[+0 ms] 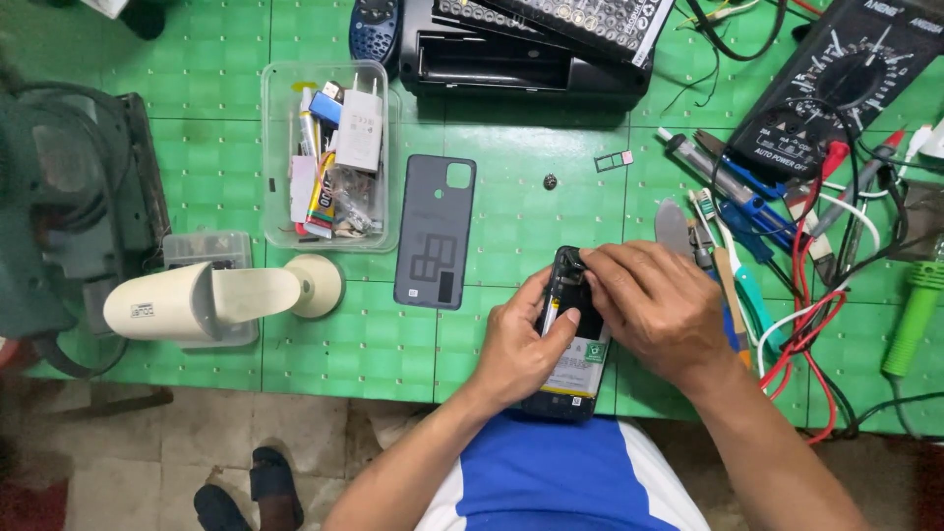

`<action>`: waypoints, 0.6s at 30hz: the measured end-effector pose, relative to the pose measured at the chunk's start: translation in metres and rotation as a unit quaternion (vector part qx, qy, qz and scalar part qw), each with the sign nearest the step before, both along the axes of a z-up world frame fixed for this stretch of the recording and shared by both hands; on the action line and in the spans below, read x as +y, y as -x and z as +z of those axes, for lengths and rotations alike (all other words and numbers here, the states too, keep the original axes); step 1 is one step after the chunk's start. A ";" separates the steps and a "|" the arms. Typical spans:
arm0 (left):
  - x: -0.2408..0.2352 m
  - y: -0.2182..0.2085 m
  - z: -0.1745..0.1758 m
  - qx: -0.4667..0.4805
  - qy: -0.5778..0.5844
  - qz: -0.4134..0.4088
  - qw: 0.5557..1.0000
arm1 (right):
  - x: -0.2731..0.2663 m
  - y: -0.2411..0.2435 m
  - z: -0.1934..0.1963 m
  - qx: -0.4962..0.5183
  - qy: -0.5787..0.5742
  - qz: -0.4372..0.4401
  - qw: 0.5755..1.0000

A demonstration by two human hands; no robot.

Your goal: A person disassembles, cleans, and reassembles a smartphone on a cluttered electronics workbench.

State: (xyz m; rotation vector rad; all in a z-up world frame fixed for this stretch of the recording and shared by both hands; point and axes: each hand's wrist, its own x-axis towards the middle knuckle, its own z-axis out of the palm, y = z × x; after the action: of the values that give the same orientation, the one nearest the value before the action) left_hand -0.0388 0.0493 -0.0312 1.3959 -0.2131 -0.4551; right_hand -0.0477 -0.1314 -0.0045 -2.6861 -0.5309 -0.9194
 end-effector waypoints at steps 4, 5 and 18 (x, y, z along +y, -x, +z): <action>0.001 0.001 -0.002 -0.001 -0.001 0.001 1.000 | 0.003 -0.002 0.000 -0.014 0.016 -0.001 1.000; 0.001 0.000 -0.003 -0.002 -0.002 0.002 1.000 | 0.004 -0.003 0.001 -0.015 0.009 0.001 1.000; 0.000 -0.002 -0.004 -0.009 -0.002 -0.001 1.000 | -0.002 -0.007 -0.013 0.014 -0.072 -0.016 0.997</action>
State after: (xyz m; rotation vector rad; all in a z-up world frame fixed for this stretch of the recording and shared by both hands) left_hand -0.0370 0.0491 -0.0347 1.4045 -0.2292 -0.4445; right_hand -0.0406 -0.1333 -0.0170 -2.5797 -0.4009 -0.8901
